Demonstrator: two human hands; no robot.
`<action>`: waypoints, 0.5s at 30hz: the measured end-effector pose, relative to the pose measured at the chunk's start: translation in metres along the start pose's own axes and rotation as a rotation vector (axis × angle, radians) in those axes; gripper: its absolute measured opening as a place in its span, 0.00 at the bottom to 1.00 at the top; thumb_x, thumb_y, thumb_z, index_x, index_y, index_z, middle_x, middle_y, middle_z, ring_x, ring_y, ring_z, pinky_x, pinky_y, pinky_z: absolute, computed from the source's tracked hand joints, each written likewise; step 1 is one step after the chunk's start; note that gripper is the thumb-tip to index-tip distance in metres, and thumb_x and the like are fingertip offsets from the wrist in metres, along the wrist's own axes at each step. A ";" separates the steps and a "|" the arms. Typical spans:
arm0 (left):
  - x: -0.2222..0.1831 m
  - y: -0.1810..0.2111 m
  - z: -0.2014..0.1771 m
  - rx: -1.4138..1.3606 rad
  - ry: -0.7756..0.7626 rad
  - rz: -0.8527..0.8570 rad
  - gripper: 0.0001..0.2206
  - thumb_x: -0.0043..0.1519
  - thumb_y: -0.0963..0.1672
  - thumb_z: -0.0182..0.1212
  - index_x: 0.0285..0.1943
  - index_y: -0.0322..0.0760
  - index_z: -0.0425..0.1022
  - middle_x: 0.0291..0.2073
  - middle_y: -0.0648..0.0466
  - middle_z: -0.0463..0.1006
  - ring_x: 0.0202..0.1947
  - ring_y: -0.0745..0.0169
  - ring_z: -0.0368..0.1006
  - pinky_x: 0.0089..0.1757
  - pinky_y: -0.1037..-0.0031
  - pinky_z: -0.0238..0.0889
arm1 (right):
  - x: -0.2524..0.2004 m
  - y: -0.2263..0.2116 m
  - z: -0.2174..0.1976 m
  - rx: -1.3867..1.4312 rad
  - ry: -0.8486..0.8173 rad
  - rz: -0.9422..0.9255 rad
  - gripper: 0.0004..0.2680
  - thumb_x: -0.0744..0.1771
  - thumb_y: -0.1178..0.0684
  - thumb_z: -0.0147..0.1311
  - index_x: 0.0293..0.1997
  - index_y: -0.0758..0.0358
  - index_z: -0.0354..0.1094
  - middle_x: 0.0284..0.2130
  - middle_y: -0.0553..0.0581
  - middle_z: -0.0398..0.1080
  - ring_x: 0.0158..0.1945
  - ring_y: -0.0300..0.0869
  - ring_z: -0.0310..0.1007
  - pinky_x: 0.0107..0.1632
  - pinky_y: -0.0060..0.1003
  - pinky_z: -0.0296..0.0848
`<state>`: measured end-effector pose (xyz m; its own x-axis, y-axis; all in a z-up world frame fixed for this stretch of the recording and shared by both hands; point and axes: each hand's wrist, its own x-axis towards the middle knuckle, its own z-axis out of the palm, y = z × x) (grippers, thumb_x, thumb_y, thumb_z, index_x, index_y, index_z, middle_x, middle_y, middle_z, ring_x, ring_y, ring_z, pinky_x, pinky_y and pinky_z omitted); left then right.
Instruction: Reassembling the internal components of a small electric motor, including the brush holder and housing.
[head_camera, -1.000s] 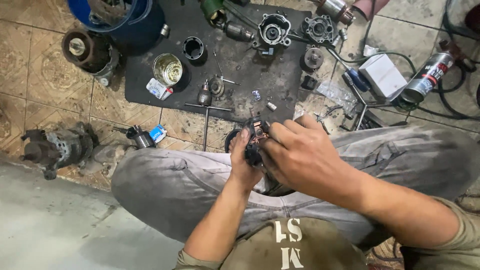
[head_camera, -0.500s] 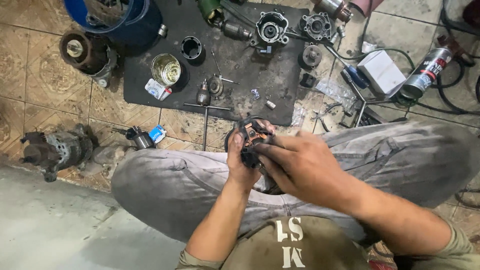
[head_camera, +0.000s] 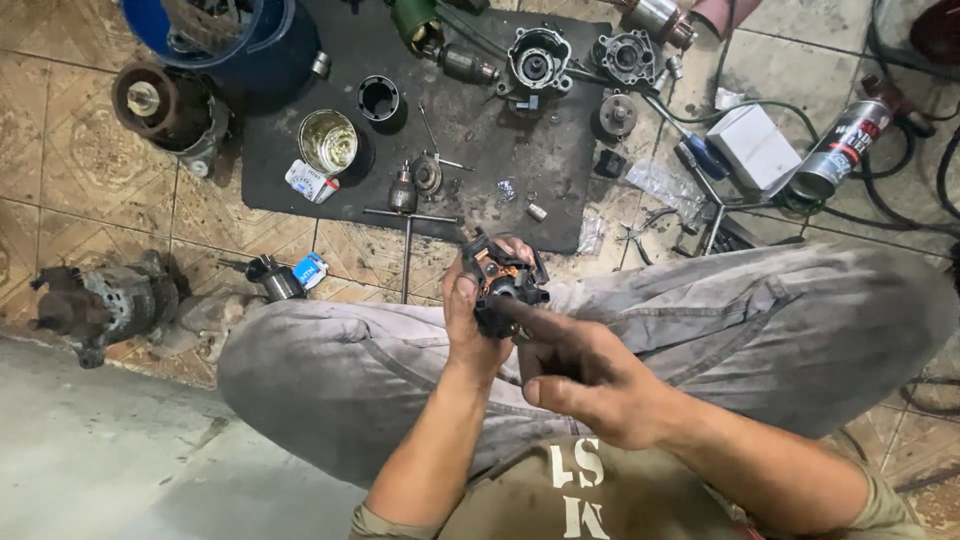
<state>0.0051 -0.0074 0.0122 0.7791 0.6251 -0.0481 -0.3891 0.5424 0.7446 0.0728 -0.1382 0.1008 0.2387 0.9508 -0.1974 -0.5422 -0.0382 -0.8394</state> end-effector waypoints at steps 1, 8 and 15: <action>0.000 -0.001 -0.001 -0.002 0.002 0.001 0.26 0.65 0.59 0.59 0.49 0.32 0.74 0.44 0.46 0.77 0.46 0.53 0.74 0.47 0.65 0.68 | 0.002 0.002 -0.002 -0.001 -0.001 0.003 0.27 0.68 0.48 0.55 0.77 0.60 0.48 0.24 0.46 0.55 0.26 0.34 0.50 0.27 0.31 0.50; 0.001 -0.013 -0.005 -0.300 -0.061 -0.130 0.22 0.66 0.56 0.55 0.50 0.33 0.69 0.45 0.46 0.71 0.50 0.53 0.66 0.54 0.65 0.59 | 0.008 -0.005 -0.011 -0.277 -0.017 0.003 0.26 0.68 0.48 0.55 0.76 0.59 0.52 0.21 0.48 0.57 0.25 0.35 0.50 0.27 0.34 0.51; -0.002 -0.012 -0.003 -0.463 -0.087 -0.224 0.21 0.68 0.55 0.52 0.53 0.34 0.69 0.47 0.46 0.71 0.52 0.54 0.67 0.58 0.65 0.58 | 0.004 -0.040 -0.028 -1.287 0.351 -0.374 0.10 0.67 0.54 0.58 0.54 0.60 0.74 0.31 0.54 0.69 0.26 0.42 0.69 0.30 0.36 0.66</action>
<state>0.0068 -0.0132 0.0012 0.8987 0.4266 -0.1023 -0.3691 0.8613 0.3493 0.1176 -0.1412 0.1191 0.4955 0.8485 0.1859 0.6695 -0.2368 -0.7040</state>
